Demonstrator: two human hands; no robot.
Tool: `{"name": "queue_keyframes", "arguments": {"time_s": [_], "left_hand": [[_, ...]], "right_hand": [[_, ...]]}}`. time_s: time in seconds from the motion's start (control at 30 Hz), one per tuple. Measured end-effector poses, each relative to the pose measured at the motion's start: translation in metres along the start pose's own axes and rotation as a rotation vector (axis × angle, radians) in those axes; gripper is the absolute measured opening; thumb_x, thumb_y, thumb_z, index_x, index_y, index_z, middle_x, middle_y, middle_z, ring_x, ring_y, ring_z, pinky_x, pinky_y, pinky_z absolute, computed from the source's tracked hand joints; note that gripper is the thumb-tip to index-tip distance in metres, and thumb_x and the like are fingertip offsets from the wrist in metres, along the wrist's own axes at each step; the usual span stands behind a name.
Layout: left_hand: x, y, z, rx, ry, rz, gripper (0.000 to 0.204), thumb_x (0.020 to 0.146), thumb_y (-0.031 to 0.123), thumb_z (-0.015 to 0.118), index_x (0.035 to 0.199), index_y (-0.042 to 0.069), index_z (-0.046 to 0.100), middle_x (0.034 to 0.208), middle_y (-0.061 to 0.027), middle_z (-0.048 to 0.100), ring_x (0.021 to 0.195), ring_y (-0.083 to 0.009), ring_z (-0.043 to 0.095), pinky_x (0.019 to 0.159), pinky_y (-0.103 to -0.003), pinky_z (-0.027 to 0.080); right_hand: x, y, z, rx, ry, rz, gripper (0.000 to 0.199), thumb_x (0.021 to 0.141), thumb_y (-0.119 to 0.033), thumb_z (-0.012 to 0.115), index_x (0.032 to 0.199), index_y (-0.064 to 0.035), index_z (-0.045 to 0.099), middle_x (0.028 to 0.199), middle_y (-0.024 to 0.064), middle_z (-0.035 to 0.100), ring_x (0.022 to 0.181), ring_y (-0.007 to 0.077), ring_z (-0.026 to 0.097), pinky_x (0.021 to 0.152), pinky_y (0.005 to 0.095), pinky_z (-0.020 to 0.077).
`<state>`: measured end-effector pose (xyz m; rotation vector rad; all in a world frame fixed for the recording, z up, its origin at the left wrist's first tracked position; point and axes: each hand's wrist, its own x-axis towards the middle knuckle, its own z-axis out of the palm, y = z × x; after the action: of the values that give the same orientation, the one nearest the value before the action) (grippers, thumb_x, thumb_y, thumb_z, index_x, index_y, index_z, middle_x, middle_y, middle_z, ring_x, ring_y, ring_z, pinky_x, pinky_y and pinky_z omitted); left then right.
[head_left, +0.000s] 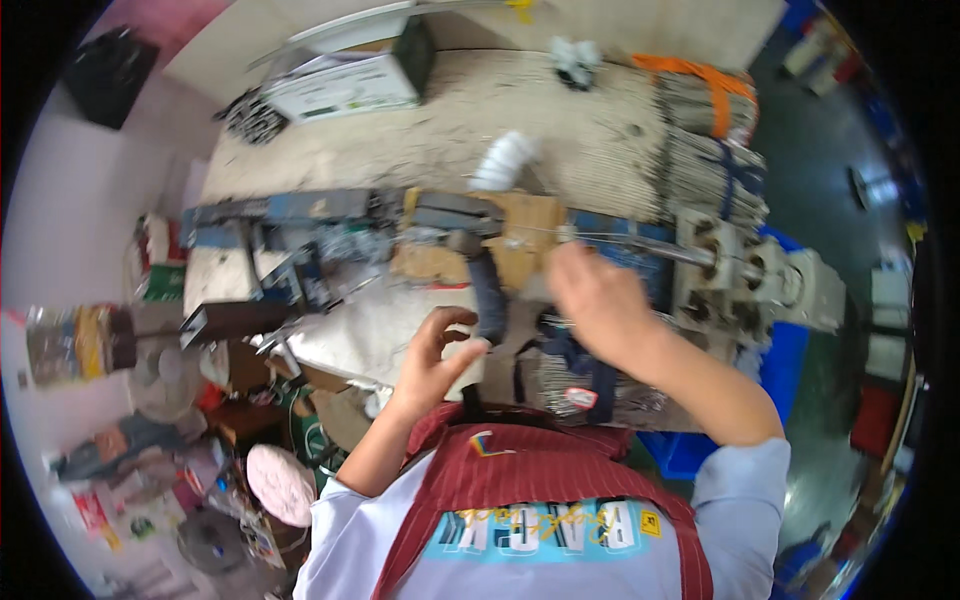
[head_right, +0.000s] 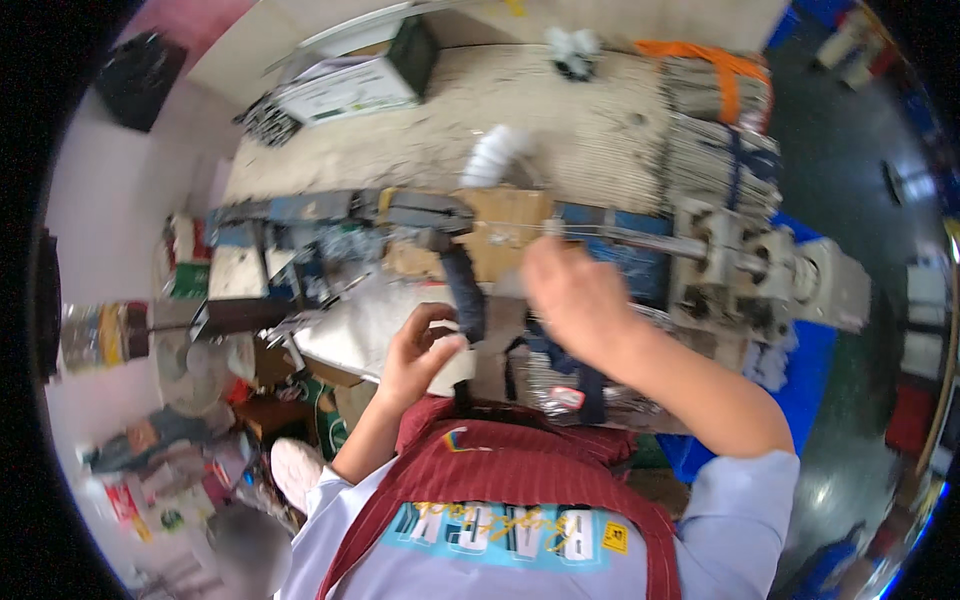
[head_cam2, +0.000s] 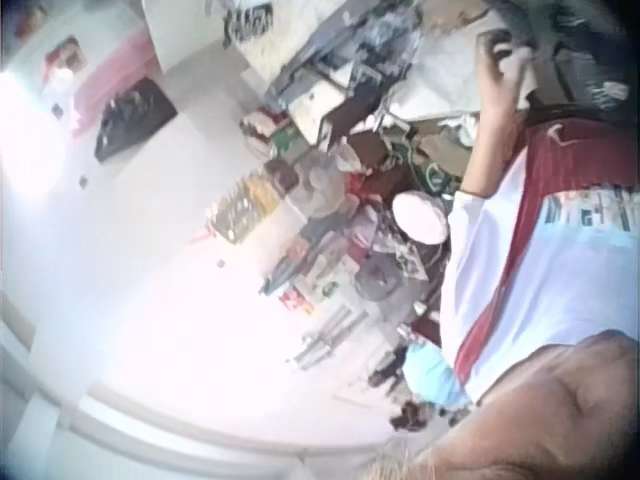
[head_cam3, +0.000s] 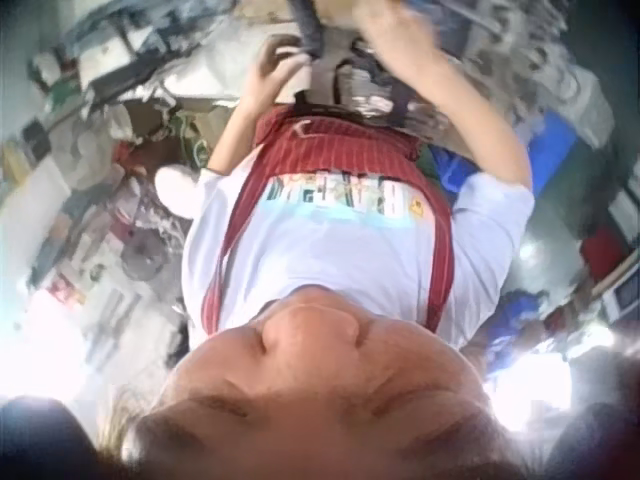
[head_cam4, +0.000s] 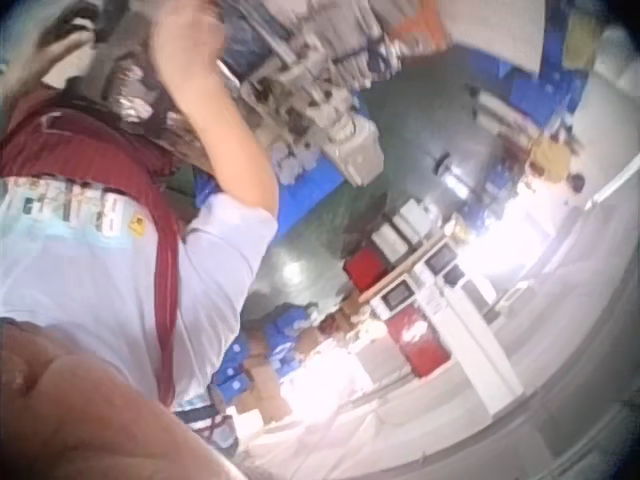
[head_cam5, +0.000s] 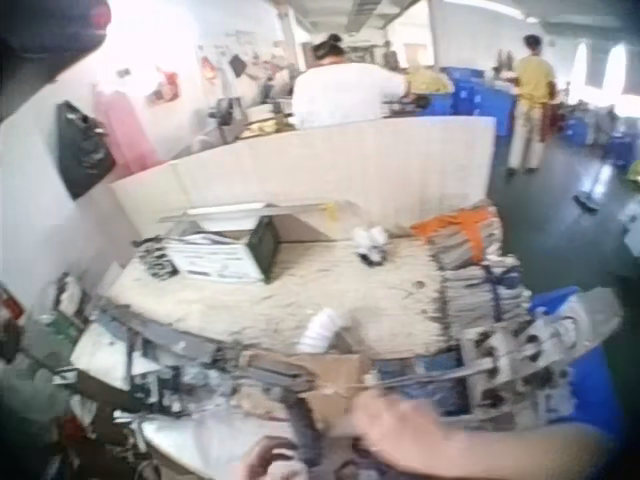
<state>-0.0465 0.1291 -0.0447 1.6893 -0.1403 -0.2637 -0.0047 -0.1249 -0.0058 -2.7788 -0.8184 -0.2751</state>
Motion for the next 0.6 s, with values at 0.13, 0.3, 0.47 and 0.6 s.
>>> {"name": "queue_keyframes", "arguments": {"time_s": [0.13, 0.3, 0.47, 0.6], "left_hand": [[-0.021, -0.012, -0.065, -0.178, 0.47, -0.316, 0.024, 0.097, 0.021, 0.057, 0.093, -0.002, 0.061, 0.07, -0.0048, 0.061, 0.066, -0.0118, 0.058, 0.062, -0.025, 0.046], [0.001, -0.005, -0.074, -0.182, 0.621, -0.297, 0.03, 0.1, 0.026, 0.053, 0.096, -0.004, 0.057, 0.084, -0.0117, 0.064, 0.067, -0.0161, 0.065, 0.055, -0.026, 0.05], [0.009, -0.031, -0.08, -0.106, 0.617, -0.142, 0.024, 0.101, 0.019, 0.052, 0.093, -0.003, 0.058, 0.079, -0.0102, 0.064, 0.063, -0.0158, 0.065, 0.055, -0.027, 0.052], [0.001, -0.039, -0.086, 0.188, 0.603, -0.027, 0.024, 0.1, 0.017, 0.052, 0.084, -0.001, 0.058, 0.069, -0.006, 0.062, 0.057, -0.0115, 0.061, 0.053, -0.025, 0.049]], "right_hand": [[-0.009, 0.034, 0.001, 0.01, -0.184, 0.302, 0.016, 0.085, -0.006, 0.055, 0.101, -0.0045, 0.051, 0.111, 0.0156, 0.051, 0.07, 0.036, 0.065, 0.059, 0.0476, 0.0543], [-0.012, 0.026, -0.009, 0.103, -0.165, 0.212, 0.018, 0.082, -0.002, 0.058, 0.098, -0.004, 0.049, 0.096, 0.0141, 0.057, 0.076, 0.0349, 0.064, 0.062, 0.0461, 0.0529], [-0.022, 0.012, -0.025, 0.459, -0.098, 0.32, 0.024, 0.084, -0.001, 0.062, 0.106, 0.0003, 0.051, 0.095, 0.0192, 0.063, 0.082, 0.0355, 0.065, 0.07, 0.0418, 0.053], [-0.026, 0.003, -0.036, 0.809, -0.215, 0.519, 0.026, 0.093, -0.007, 0.058, 0.116, 0.003, 0.051, 0.1, 0.019, 0.064, 0.075, 0.0263, 0.067, 0.067, 0.0348, 0.0538]]}}
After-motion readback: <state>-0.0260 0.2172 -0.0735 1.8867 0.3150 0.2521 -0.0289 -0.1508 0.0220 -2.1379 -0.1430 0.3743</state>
